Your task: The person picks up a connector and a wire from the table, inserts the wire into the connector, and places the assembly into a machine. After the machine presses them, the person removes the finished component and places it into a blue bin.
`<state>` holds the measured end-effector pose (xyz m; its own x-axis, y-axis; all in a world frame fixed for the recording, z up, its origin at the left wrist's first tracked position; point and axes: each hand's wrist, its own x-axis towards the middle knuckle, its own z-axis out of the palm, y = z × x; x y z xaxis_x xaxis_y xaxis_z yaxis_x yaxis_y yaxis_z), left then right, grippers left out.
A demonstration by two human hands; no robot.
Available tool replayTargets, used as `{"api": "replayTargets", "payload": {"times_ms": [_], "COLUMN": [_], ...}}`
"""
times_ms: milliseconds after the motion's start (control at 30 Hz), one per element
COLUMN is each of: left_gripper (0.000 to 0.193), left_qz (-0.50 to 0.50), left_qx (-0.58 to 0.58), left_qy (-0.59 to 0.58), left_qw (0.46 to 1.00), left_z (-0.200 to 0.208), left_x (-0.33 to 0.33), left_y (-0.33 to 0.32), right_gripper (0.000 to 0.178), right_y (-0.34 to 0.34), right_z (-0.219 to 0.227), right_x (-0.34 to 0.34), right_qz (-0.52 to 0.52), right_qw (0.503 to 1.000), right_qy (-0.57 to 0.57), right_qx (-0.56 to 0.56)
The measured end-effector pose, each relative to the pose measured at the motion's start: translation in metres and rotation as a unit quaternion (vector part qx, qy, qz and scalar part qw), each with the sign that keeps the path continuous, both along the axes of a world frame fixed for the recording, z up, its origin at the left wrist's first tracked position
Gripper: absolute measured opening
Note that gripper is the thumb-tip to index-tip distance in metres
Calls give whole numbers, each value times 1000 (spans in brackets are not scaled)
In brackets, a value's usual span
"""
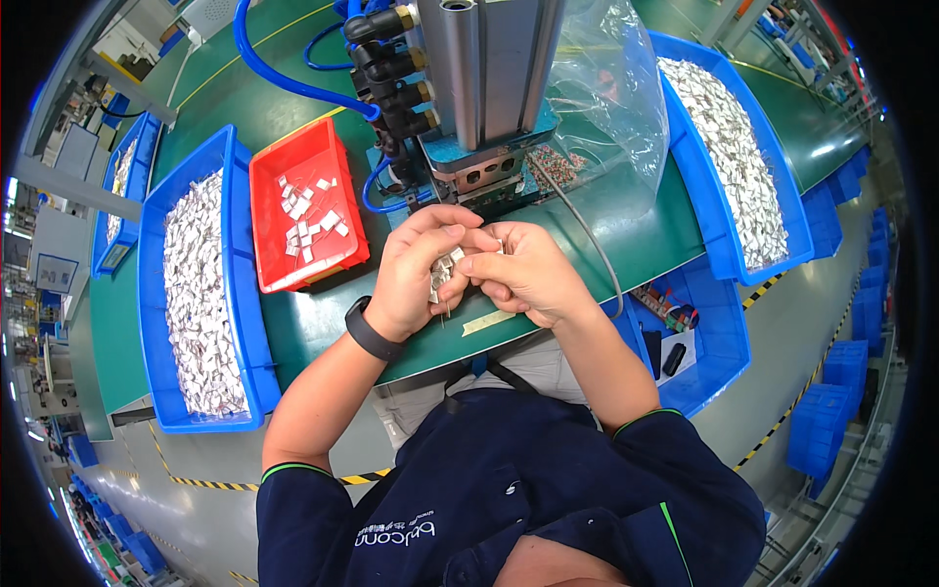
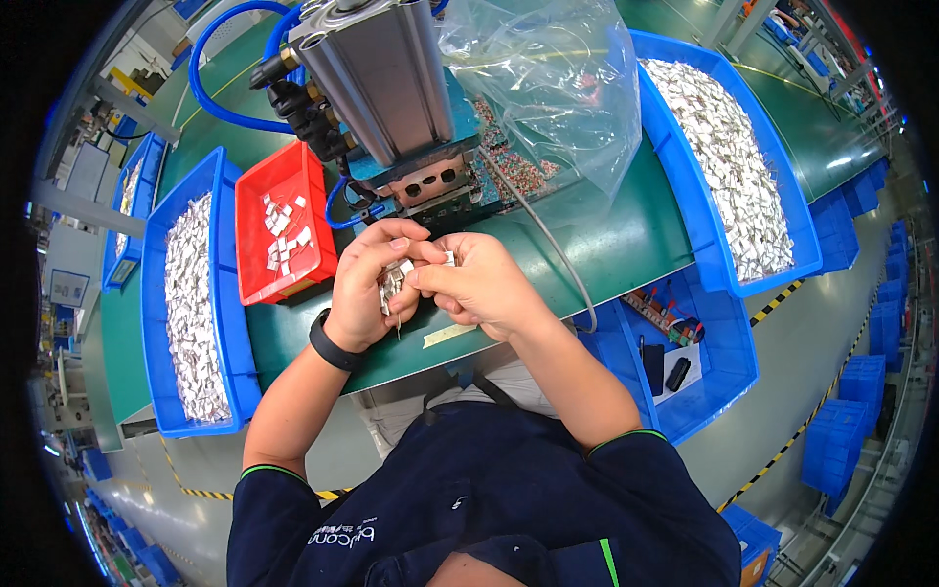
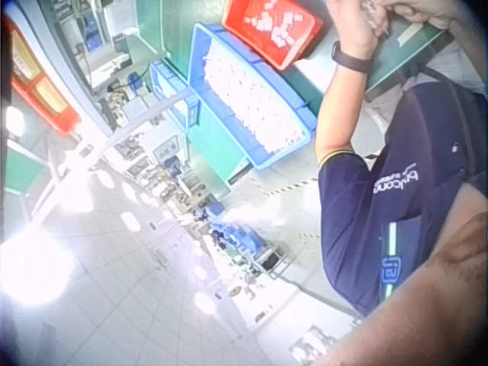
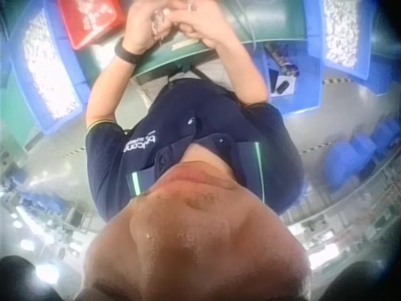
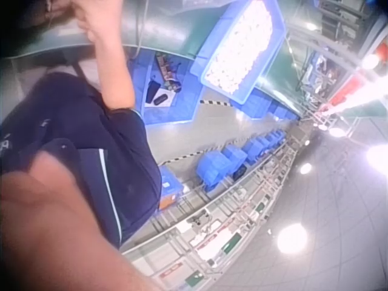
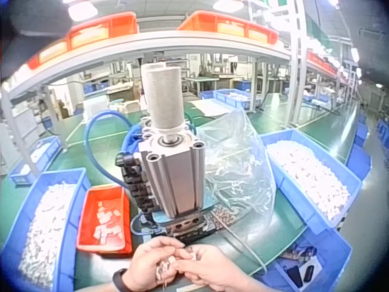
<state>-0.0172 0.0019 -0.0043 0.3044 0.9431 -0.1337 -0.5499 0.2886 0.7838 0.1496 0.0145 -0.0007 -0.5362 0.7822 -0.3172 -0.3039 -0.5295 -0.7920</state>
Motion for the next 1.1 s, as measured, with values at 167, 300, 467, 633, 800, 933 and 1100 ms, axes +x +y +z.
{"api": "replayTargets", "payload": {"times_ms": [167, 300, 467, 633, 800, 933, 1100], "left_gripper": [26, 34, 29, 21, 16, 16, 17], "left_qz": [-3, 24, 26, 24, 20, 18, 34], "left_qx": [5, 6, -3, 39, 13, -5, 5], "left_qy": [51, 69, 36, 129, 133, 124, 127], "left_qw": [999, 997, 999, 991, 991, 992, 991], "left_z": [3, 7, 3, -2, -1, 1, 2], "left_x": [4, 2, 2, 9, 7, 8, 9], "left_y": [-1, -2, -1, -6, -4, -5, -4], "right_gripper": [13, 12, 10, 11, 11, 12, 14], "right_y": [0, -7, -10, -10, -12, -9, -3], "right_z": [3, 5, -1, -7, -7, -5, -5], "right_x": [4, 17, 18, 7, 8, 8, 6], "right_qz": [29, 30, -125, -158, -131, -127, -157], "right_qw": [999, 998, 989, 985, 990, 991, 985], "right_qy": [-26, 28, 63, 62, 38, 27, 5], "right_qx": [-12, -47, -38, 3, 28, 34, 65]}}
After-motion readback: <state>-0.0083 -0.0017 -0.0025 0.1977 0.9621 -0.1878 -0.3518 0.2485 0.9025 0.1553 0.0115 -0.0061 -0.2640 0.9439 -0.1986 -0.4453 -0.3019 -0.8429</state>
